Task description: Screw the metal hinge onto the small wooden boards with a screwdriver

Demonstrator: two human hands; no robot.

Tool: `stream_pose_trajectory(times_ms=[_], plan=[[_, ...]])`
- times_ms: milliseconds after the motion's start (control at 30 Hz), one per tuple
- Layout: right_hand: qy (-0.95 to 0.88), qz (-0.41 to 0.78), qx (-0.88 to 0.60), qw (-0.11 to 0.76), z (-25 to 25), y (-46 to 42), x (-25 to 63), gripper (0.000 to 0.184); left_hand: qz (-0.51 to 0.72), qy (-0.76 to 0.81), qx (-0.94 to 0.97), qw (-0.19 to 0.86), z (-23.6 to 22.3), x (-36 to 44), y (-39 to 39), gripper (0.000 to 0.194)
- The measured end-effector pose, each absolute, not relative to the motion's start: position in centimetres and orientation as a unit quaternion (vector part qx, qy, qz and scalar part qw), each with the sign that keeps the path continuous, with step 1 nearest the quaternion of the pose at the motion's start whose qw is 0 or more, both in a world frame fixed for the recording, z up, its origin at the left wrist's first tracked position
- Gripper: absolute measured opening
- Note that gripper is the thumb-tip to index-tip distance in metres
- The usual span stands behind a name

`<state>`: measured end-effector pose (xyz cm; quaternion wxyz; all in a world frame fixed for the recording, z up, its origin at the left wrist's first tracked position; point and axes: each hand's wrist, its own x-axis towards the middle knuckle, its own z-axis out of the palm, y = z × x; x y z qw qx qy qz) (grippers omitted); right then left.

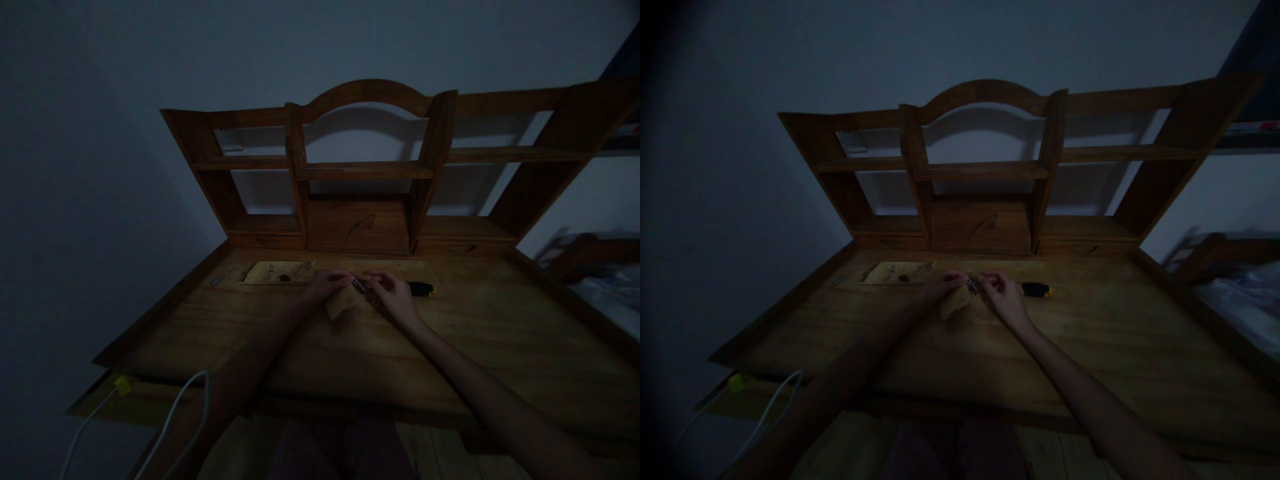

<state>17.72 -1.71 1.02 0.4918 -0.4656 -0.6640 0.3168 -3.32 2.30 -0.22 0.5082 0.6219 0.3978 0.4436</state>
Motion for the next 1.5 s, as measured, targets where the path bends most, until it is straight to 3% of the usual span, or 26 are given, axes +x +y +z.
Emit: stream_pose_trajectory(times_ms=[133,300,633,1200,1500], plan=[[-0.662,0.395,-0.453,0.449,0.1,-1.3,17.3,0.046,0.399,0.390,0.657,0.507,-0.1,-3.3,2.3,0.032],[-0.683,0.411,-0.433,0.421,-0.4,-1.1,17.1,0.041,0.353,0.413,0.681,0.491,-0.1,-3.4,2.3,0.034],[-0.753,0.247,-0.439,0.423,1.0,-2.3,17.1,0.014,0.357,0.418,0.674,0.493,-0.4,-3.3,2.5,0.032],[-0.785,0.163,-0.409,0.436,1.6,-2.8,17.3,0.021,0.384,0.393,0.680,0.485,-0.5,-3.4,2.5,0.038],[-0.767,0.150,-0.445,0.438,1.8,-2.6,17.5,0.022,0.446,0.436,0.586,0.516,-0.1,-3.2,2.4,0.037]])
